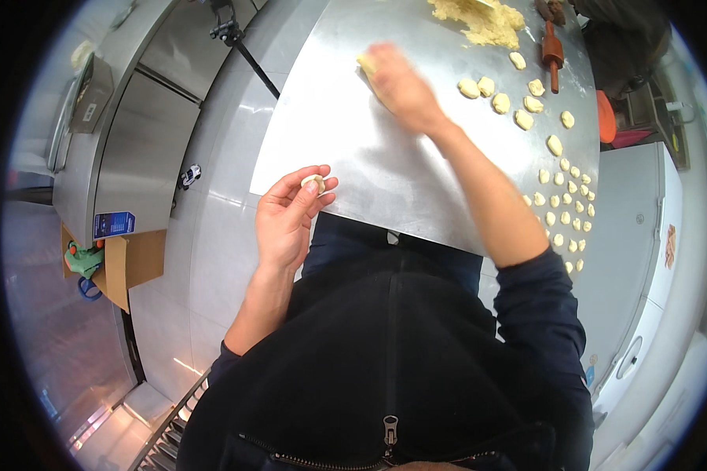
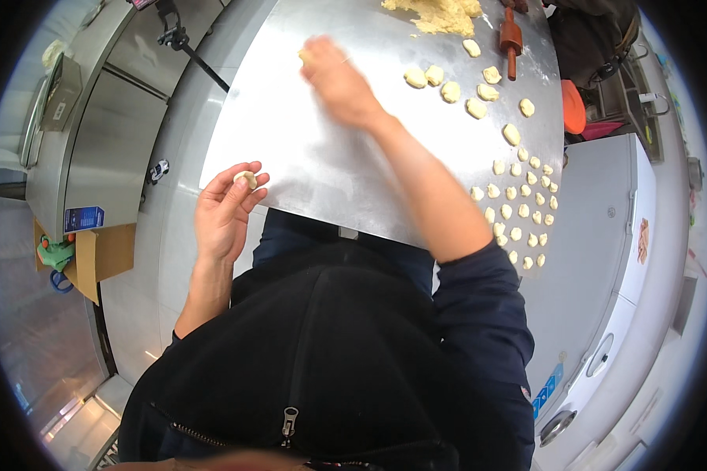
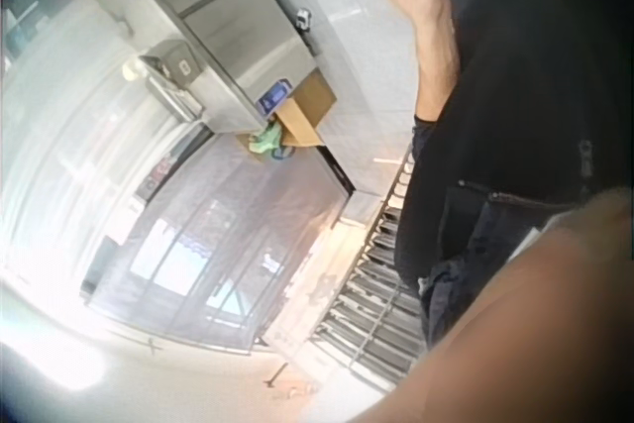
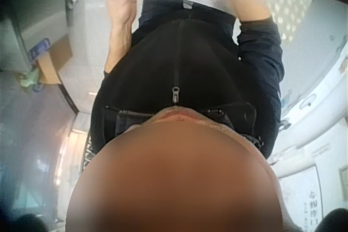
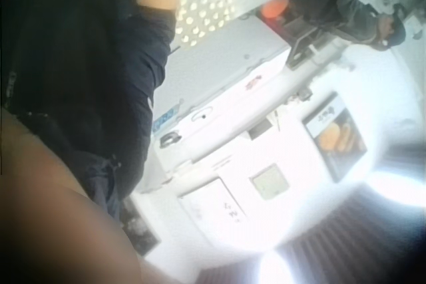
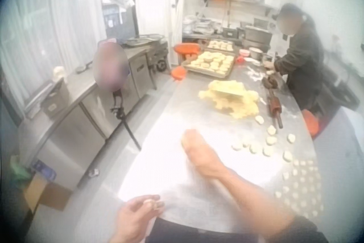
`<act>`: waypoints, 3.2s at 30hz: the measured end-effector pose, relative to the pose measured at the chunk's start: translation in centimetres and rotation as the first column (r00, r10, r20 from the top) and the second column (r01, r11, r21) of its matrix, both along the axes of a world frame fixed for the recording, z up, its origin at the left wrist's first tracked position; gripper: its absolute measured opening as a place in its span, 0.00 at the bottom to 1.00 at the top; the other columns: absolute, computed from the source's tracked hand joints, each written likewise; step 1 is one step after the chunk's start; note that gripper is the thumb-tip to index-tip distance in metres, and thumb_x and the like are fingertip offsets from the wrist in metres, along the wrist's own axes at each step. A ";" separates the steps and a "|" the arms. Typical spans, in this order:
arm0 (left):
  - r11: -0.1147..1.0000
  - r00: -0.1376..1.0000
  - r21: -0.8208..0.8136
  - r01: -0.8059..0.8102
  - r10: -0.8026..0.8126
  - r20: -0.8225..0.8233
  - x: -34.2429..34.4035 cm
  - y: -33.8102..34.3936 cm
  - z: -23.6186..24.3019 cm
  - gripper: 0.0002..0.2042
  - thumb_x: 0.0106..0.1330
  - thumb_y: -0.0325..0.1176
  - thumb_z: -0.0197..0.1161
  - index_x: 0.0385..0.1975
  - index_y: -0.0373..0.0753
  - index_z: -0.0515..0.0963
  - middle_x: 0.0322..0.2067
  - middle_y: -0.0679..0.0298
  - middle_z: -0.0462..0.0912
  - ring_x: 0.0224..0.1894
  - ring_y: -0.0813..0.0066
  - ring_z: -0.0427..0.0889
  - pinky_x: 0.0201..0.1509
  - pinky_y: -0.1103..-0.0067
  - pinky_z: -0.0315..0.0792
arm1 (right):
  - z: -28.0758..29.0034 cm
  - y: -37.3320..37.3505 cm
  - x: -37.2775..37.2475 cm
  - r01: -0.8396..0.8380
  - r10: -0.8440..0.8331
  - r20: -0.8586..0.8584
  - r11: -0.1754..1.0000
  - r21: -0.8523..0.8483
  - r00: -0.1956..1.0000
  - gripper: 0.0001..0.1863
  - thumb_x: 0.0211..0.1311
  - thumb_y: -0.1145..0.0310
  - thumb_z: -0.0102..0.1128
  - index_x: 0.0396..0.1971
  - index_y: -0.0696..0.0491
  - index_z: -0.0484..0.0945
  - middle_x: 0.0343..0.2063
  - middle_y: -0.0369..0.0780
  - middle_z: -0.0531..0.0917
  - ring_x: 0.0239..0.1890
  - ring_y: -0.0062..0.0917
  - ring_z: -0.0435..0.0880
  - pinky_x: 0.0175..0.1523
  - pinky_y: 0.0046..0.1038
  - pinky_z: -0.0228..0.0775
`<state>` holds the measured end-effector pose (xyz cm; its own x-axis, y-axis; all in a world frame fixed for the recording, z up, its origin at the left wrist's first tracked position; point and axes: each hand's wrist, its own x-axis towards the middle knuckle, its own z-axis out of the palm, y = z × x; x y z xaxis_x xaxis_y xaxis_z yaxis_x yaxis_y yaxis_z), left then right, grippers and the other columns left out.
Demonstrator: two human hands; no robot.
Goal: The person shapes small pieces of dough into balls and then flattens them using a rolling pin on a stainless steel countertop. The person repeatedly picks up dough pieces, rolls them, and flattens them into discs.
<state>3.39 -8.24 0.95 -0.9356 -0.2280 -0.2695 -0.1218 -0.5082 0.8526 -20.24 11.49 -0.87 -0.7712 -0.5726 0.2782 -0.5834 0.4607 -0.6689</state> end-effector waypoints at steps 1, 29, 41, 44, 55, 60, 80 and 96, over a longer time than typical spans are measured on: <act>1.000 1.000 -0.001 0.007 -0.007 -0.006 0.1 -0.2 0.0 0.13 0.79 0.27 0.66 0.58 0.29 0.82 0.54 0.50 0.88 0.53 0.61 0.91 0.58 0.69 0.86 | 0.2 1.1 -1.1 0.107 -0.080 0.149 0.978 -0.178 0.985 0.43 0.82 0.34 0.40 0.78 0.56 0.66 0.81 0.48 0.62 0.86 0.41 0.52 0.88 0.43 0.40; 0.991 0.998 -0.114 0.065 -0.062 0.026 -0.3 2.5 0.2 0.21 0.78 0.25 0.65 0.67 0.25 0.75 0.52 0.45 0.88 0.51 0.58 0.92 0.56 0.71 0.89 | -1.2 3.7 11.0 -0.036 0.058 -0.120 0.983 0.179 0.991 0.45 0.71 0.44 0.66 0.73 0.61 0.62 0.71 0.52 0.70 0.72 0.52 0.71 0.77 0.47 0.64; 0.931 0.941 -0.183 0.315 -0.280 0.192 -1.9 8.8 -1.8 0.21 0.78 0.27 0.68 0.66 0.26 0.77 0.52 0.51 0.89 0.51 0.64 0.89 0.57 0.69 0.87 | -3.9 13.3 15.3 0.652 -0.642 -0.152 0.758 0.024 0.751 0.29 0.56 0.54 0.81 0.53 0.56 0.86 0.37 0.43 0.88 0.45 0.39 0.85 0.51 0.40 0.78; 0.931 0.926 -0.115 0.347 -0.320 0.199 -2.7 10.7 -1.8 0.22 0.78 0.26 0.66 0.67 0.22 0.73 0.53 0.45 0.87 0.51 0.63 0.89 0.58 0.74 0.86 | -3.5 12.5 15.3 0.643 -0.642 -0.138 0.765 -0.042 0.754 0.20 0.54 0.63 0.80 0.44 0.55 0.86 0.34 0.44 0.87 0.40 0.42 0.85 0.48 0.42 0.79; 0.866 0.834 0.019 0.499 -0.486 0.262 -6.2 17.6 -2.3 0.16 0.81 0.26 0.61 0.61 0.21 0.78 0.55 0.46 0.86 0.58 0.56 0.88 0.66 0.66 0.84 | -0.4 17.1 19.5 0.727 -0.258 0.711 0.473 -0.497 0.654 0.17 0.73 0.71 0.68 0.58 0.61 0.85 0.40 0.39 0.91 0.41 0.20 0.89 0.49 0.24 0.82; 0.857 0.824 0.244 0.453 -0.507 0.253 -6.2 18.5 -1.6 0.18 0.83 0.31 0.59 0.63 0.24 0.77 0.57 0.47 0.86 0.59 0.58 0.87 0.65 0.65 0.83 | -0.1 14.5 19.4 0.605 -0.604 0.115 0.729 -0.320 0.788 0.13 0.63 0.72 0.75 0.47 0.55 0.88 0.38 0.38 0.92 0.39 0.30 0.91 0.45 0.31 0.81; 0.927 0.909 0.099 0.361 -0.374 0.185 -6.8 14.1 -2.9 0.21 0.79 0.31 0.67 0.65 0.25 0.75 0.50 0.52 0.89 0.53 0.66 0.90 0.60 0.71 0.87 | -0.2 13.7 16.3 0.684 -0.661 0.182 0.716 -0.139 0.728 0.07 0.66 0.70 0.75 0.41 0.55 0.93 0.29 0.40 0.91 0.30 0.26 0.86 0.40 0.27 0.78; 0.849 0.899 -0.296 0.437 -0.426 0.104 -6.4 14.3 -2.1 0.16 0.78 0.26 0.66 0.61 0.26 0.82 0.44 0.53 0.92 0.43 0.73 0.91 0.49 0.77 0.87 | 0.3 12.7 16.5 0.651 -0.123 0.825 0.681 -0.334 0.552 0.12 0.72 0.70 0.72 0.48 0.63 0.88 0.43 0.41 0.92 0.41 0.19 0.88 0.47 0.23 0.80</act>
<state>-2.98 6.07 -1.20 -0.9506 0.1213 -0.2859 -0.2994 -0.1138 0.9473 -3.73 24.22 -0.57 -0.9435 -0.0945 -0.3175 0.3262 -0.0970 -0.9403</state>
